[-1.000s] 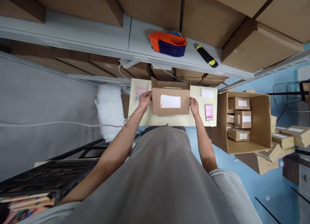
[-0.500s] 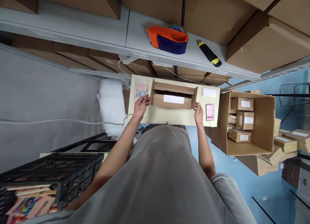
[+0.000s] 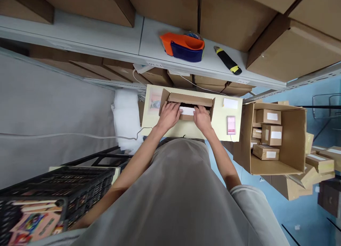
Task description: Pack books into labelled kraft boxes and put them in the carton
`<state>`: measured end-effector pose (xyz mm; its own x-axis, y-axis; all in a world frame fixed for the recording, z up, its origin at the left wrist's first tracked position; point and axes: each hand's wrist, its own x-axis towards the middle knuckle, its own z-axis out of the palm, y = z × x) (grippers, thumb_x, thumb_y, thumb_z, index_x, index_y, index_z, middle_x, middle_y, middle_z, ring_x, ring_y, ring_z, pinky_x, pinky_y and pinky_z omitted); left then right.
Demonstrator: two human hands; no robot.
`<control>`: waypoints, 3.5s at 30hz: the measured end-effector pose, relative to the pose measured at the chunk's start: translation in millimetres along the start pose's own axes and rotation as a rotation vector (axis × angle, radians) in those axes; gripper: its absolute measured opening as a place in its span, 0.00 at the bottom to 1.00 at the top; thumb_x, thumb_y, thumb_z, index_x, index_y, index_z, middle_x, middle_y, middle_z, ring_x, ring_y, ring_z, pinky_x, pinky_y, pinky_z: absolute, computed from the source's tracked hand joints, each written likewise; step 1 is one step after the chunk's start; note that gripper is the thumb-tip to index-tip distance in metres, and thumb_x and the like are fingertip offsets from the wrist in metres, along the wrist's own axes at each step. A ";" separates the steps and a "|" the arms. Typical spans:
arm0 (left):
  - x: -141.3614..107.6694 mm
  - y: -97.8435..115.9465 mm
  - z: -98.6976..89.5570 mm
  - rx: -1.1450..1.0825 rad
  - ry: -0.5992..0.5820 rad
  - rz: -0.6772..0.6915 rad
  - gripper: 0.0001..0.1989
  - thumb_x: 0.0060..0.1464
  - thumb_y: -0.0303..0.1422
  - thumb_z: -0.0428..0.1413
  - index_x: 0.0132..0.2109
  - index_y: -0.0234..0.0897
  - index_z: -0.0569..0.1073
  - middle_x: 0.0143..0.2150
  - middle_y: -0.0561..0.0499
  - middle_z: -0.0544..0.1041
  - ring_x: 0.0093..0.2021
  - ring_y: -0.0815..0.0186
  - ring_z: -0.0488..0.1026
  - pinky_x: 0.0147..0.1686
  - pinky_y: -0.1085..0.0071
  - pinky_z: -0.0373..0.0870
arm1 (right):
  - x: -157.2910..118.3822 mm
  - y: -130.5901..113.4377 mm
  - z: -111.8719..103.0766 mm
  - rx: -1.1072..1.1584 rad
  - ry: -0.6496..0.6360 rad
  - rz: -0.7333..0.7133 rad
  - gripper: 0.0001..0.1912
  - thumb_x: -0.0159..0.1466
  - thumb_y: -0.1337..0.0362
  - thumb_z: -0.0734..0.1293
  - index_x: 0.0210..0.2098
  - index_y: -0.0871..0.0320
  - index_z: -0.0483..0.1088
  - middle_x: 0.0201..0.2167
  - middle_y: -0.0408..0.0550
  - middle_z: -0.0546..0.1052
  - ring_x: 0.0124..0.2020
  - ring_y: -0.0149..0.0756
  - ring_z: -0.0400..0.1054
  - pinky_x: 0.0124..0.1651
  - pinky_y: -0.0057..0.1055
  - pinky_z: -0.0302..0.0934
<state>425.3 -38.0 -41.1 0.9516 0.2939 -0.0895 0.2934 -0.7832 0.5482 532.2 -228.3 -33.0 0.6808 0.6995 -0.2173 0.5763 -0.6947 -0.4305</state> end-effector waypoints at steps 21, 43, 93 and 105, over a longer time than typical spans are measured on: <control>-51.0 -43.3 52.0 -0.006 -0.086 -0.141 0.10 0.68 0.30 0.60 0.53 0.38 0.82 0.69 0.35 0.78 0.87 0.40 0.47 0.84 0.33 0.48 | 78.8 79.8 -23.1 -0.248 -0.044 -0.019 0.35 0.76 0.62 0.65 0.80 0.60 0.60 0.69 0.68 0.72 0.68 0.63 0.64 0.69 0.58 0.68; -67.2 -55.0 57.5 -0.082 0.018 -0.111 0.11 0.69 0.29 0.54 0.45 0.44 0.81 0.56 0.40 0.88 0.86 0.52 0.54 0.85 0.38 0.50 | 68.4 85.2 -12.3 -0.301 0.038 0.124 0.24 0.83 0.62 0.53 0.66 0.53 0.77 0.60 0.60 0.77 0.63 0.54 0.66 0.60 0.44 0.68; -8.2 -134.9 -80.8 -1.335 0.241 -0.304 0.23 0.54 0.41 0.72 0.53 0.37 0.78 0.53 0.42 0.86 0.63 0.45 0.83 0.67 0.47 0.81 | -64.9 -97.6 -32.6 1.004 0.199 0.260 0.39 0.67 0.32 0.75 0.66 0.50 0.77 0.63 0.56 0.85 0.65 0.50 0.80 0.73 0.54 0.73; -39.9 -1.5 -9.6 -1.291 -0.021 -0.337 0.33 0.50 0.53 0.77 0.53 0.39 0.76 0.54 0.41 0.88 0.57 0.44 0.86 0.58 0.48 0.85 | -41.0 -49.1 -4.3 1.270 0.115 0.273 0.45 0.60 0.31 0.79 0.64 0.53 0.76 0.56 0.56 0.88 0.60 0.54 0.83 0.68 0.54 0.78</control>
<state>386.0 -43.3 -30.4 0.8546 0.3521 -0.3817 0.2281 0.4058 0.8851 478.0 -223.6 0.9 0.7785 0.4992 -0.3804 -0.3703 -0.1241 -0.9206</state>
